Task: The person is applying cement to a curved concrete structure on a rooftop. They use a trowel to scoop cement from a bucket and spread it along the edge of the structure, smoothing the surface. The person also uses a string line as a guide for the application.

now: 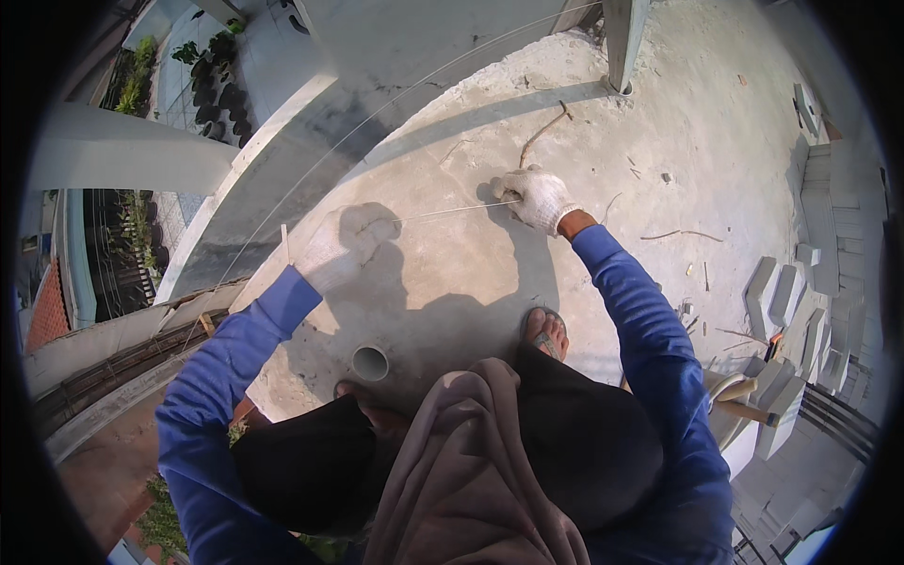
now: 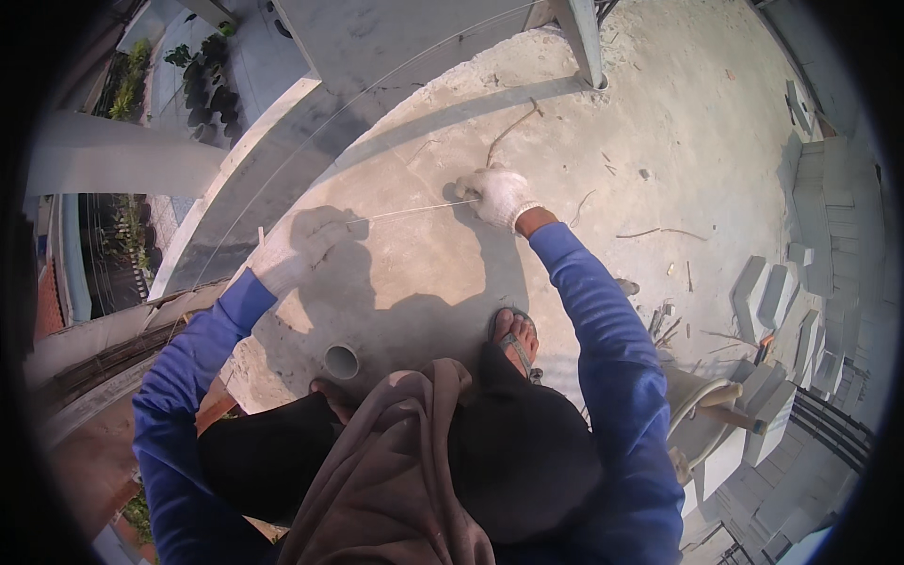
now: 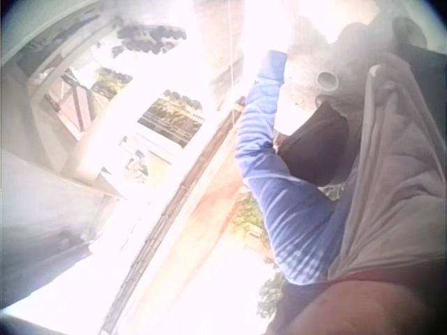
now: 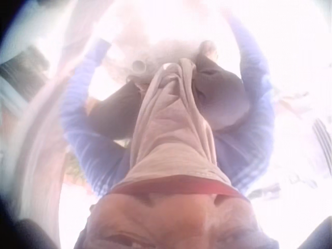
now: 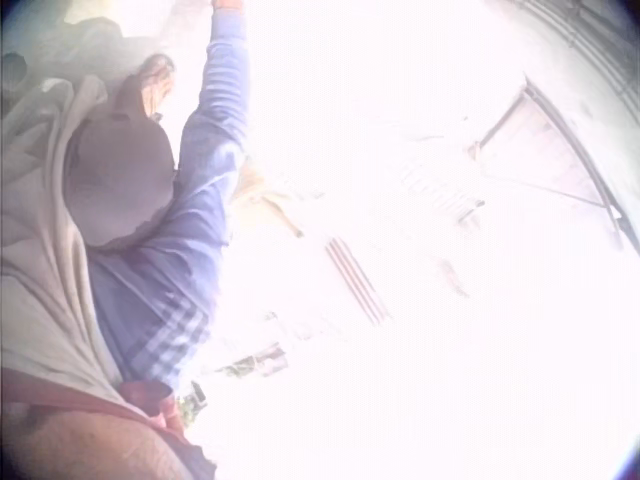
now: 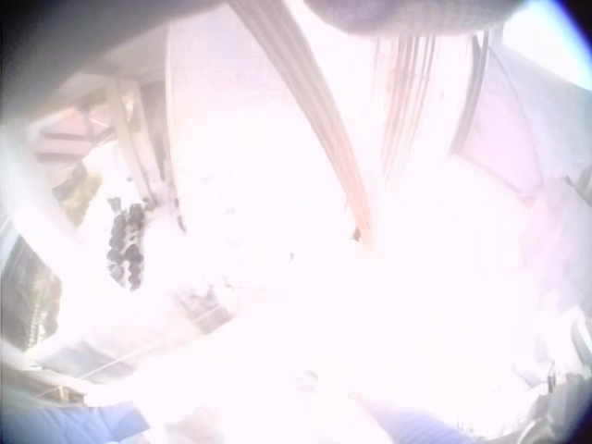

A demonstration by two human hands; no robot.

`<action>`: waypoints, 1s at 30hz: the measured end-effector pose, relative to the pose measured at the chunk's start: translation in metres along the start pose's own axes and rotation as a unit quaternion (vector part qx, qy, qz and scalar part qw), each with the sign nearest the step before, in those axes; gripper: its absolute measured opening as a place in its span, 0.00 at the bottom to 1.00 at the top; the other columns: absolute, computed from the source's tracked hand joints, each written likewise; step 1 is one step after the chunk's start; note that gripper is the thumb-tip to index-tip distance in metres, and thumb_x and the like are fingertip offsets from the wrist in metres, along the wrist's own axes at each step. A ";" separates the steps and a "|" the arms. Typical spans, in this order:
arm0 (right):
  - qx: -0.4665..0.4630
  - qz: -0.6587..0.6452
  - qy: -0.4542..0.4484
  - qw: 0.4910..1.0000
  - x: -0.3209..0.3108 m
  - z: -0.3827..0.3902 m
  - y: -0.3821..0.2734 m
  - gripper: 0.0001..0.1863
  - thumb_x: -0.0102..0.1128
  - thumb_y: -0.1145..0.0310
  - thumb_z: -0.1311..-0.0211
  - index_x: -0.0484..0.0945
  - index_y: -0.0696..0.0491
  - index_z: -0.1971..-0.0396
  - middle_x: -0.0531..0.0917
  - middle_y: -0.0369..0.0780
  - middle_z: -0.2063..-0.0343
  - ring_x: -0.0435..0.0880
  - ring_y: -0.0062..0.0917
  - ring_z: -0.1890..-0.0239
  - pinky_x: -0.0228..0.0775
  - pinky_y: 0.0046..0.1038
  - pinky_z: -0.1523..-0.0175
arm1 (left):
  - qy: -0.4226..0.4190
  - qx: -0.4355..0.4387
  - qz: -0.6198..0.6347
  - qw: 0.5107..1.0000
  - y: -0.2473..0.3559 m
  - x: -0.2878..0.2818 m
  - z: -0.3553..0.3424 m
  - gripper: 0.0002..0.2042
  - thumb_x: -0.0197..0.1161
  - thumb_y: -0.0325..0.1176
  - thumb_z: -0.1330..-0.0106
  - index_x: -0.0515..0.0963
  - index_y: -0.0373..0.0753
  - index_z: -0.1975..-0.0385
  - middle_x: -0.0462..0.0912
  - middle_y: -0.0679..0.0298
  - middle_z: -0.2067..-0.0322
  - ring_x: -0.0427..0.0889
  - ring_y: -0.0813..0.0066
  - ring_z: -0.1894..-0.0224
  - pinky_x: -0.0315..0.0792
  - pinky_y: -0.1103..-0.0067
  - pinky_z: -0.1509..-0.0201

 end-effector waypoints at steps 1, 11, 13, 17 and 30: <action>0.022 0.021 -0.005 1.000 0.007 0.003 0.028 0.12 0.62 0.62 0.39 0.85 0.42 0.57 0.86 0.41 0.55 0.85 0.41 0.53 0.77 0.39 0.47 | -0.016 -0.026 0.028 0.999 0.014 0.004 -0.012 0.11 0.60 0.34 0.29 0.84 0.35 0.57 0.84 0.61 0.68 0.81 0.73 0.70 0.75 0.77 0.62; 0.172 -0.231 0.041 0.957 0.012 0.046 0.050 0.24 0.65 0.54 0.38 0.82 0.47 0.43 0.84 0.48 0.50 0.85 0.42 0.47 0.78 0.39 0.44 | 0.019 0.094 -0.058 0.994 0.078 0.021 -0.079 0.13 0.60 0.37 0.28 0.84 0.33 0.56 0.77 0.67 0.73 0.72 0.82 0.74 0.68 0.81 0.68; 0.204 -0.163 0.032 0.965 0.022 0.064 0.018 0.26 0.66 0.54 0.39 0.80 0.48 0.42 0.84 0.49 0.50 0.85 0.43 0.47 0.78 0.40 0.45 | 0.014 0.192 -0.120 0.974 0.096 0.028 -0.096 0.11 0.59 0.30 0.31 0.83 0.33 0.55 0.82 0.60 0.68 0.76 0.78 0.73 0.73 0.78 0.66; 0.169 -0.083 0.085 0.978 0.055 0.070 -0.003 0.29 0.70 0.53 0.42 0.77 0.51 0.44 0.86 0.50 0.55 0.87 0.43 0.51 0.79 0.43 0.48 | -0.012 -0.004 0.102 0.995 0.097 0.049 -0.119 0.16 0.61 0.44 0.27 0.85 0.36 0.55 0.75 0.72 0.76 0.69 0.84 0.75 0.62 0.84 0.71; 0.016 -0.493 0.236 0.837 -0.117 -0.024 0.024 0.28 0.60 0.67 0.33 0.69 0.57 0.34 0.85 0.52 0.53 0.86 0.39 0.53 0.77 0.36 0.48 | -0.027 -0.119 0.308 0.944 0.157 0.062 -0.184 0.16 0.62 0.35 0.27 0.80 0.32 0.45 0.87 0.65 0.60 0.85 0.81 0.68 0.73 0.87 0.75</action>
Point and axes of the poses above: each hand's wrist, its own z-axis away from the middle knuckle, its own x-axis out of the palm, y = z × x, the point moved 5 cm from there along -z, towards the middle knuckle
